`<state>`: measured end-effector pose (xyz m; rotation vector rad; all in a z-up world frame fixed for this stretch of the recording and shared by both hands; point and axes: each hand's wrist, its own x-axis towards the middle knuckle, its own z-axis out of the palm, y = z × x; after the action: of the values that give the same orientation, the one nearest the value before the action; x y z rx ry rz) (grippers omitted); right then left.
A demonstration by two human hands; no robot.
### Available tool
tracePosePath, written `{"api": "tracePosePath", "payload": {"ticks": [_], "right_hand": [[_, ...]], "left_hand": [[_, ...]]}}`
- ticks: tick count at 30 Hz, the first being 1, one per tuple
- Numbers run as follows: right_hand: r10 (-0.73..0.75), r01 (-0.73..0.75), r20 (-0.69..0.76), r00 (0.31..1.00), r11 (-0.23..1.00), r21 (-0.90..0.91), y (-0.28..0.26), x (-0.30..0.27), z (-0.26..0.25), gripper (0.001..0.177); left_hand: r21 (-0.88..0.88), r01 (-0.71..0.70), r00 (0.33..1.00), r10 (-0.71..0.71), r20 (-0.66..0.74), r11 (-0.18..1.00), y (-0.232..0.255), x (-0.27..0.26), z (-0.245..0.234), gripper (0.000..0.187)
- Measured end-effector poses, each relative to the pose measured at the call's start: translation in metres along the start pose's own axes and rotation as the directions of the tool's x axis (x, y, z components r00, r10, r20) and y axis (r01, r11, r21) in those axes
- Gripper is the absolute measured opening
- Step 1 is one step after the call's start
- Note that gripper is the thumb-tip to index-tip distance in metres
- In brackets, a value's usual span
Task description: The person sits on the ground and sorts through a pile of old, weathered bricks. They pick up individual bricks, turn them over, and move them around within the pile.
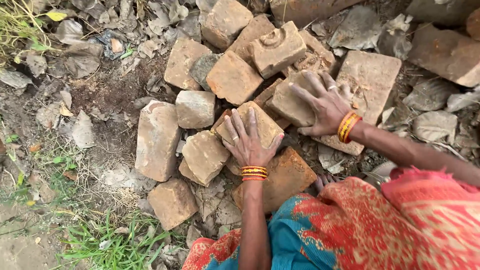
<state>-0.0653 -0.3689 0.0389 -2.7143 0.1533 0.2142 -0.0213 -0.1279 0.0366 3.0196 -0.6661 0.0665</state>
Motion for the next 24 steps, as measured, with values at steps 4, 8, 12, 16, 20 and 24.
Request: {"api": "tracePosePath", "payload": {"ticks": [4,8,12,16,20,24], "right_hand": [[-0.013,0.035,-0.15,0.989,0.99,0.14,0.016,-0.005,0.031,0.14],[0.009,0.033,-0.258,0.966,0.987,0.156,0.009,-0.007,0.03,0.133],[-0.013,0.011,-0.121,0.993,1.0,-0.016,0.01,-0.001,0.023,0.127],[-0.038,0.029,-0.155,0.987,0.998,-0.059,0.016,0.0,0.036,0.122],[-0.05,0.034,-0.183,0.982,0.995,-0.09,0.014,-0.002,0.031,0.112],[-0.089,0.075,-0.269,0.959,0.995,-0.061,0.019,-0.005,0.036,0.098]], "left_hand": [[0.013,0.023,1.0,-0.023,0.004,1.0,-0.002,-0.003,0.005,0.113],[-0.055,-0.049,0.999,0.049,0.006,0.997,-0.004,0.002,-0.015,0.123],[-0.098,-0.076,0.973,0.096,0.208,0.992,-0.01,0.021,-0.031,0.142],[-0.064,-0.101,0.964,0.114,0.241,0.993,-0.016,0.021,-0.027,0.146],[-0.108,-0.131,0.977,0.147,0.155,0.986,-0.025,0.019,-0.014,0.146],[-0.152,-0.172,0.974,0.191,0.121,0.973,-0.019,0.005,-0.015,0.146]]}}
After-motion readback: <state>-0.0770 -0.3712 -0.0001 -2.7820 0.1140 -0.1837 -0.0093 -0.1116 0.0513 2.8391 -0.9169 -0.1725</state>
